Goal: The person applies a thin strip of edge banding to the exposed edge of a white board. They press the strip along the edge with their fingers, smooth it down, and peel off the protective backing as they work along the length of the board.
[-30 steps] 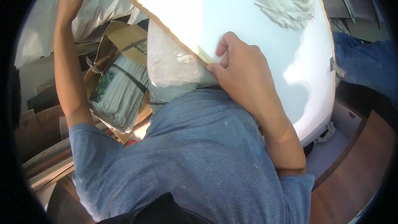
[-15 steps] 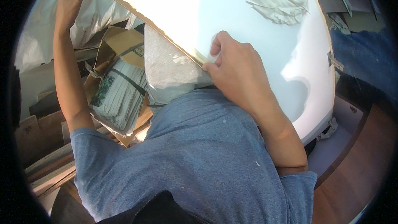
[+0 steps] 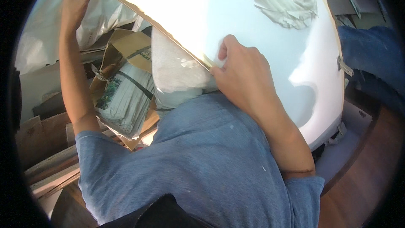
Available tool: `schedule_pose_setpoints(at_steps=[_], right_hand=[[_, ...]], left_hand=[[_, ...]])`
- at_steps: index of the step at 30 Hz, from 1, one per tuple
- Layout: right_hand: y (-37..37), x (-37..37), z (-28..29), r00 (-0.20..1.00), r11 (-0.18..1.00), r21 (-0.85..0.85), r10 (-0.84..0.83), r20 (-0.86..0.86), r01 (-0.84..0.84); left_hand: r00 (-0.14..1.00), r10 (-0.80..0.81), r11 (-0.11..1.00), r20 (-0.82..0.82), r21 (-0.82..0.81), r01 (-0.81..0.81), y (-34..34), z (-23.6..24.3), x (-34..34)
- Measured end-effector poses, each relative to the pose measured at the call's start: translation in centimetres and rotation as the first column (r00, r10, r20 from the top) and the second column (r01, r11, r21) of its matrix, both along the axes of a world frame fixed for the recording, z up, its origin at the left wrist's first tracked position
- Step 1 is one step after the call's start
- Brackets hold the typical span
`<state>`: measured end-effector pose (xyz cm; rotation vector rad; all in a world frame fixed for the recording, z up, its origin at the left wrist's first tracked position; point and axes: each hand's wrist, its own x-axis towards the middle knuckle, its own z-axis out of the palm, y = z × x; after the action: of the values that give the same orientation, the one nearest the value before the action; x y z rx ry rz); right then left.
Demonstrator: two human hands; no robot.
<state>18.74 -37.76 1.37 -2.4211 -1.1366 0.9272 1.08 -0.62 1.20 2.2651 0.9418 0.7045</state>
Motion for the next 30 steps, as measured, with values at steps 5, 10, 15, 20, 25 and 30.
schedule_pose_setpoints(at_steps=[5,10,15,20,25,30], right_hand=[[0.4,0.0,0.8,0.998,0.998,-0.051,-0.03,-0.046,0.028],[0.1,0.2,0.5,0.997,1.0,-0.017,-0.026,-0.069,0.025],[0.3,0.0,1.0,0.996,0.998,-0.035,-0.045,-0.08,0.042],[0.1,0.1,0.7,0.997,0.999,-0.017,-0.031,-0.07,0.03],[0.1,0.0,0.6,0.997,0.999,-0.015,-0.034,-0.072,0.033],[0.5,-0.3,0.9,0.995,0.997,-0.052,-0.059,-0.08,0.055]], left_hand=[[0.999,-0.037,0.999,0.024,-0.02,0.038,0.3,-0.4,-0.3],[0.999,-0.021,1.0,0.037,-0.019,0.021,0.4,-0.6,-0.4],[0.999,-0.014,1.0,0.038,-0.014,0.014,0.4,-0.7,-0.3],[1.0,-0.01,1.0,0.012,0.023,0.01,0.0,-0.5,-0.3],[0.959,0.115,0.993,0.258,-0.063,-0.102,-0.6,-2.9,-0.3],[0.803,0.43,0.832,0.411,-0.526,-0.176,-4.0,-6.7,0.7]])
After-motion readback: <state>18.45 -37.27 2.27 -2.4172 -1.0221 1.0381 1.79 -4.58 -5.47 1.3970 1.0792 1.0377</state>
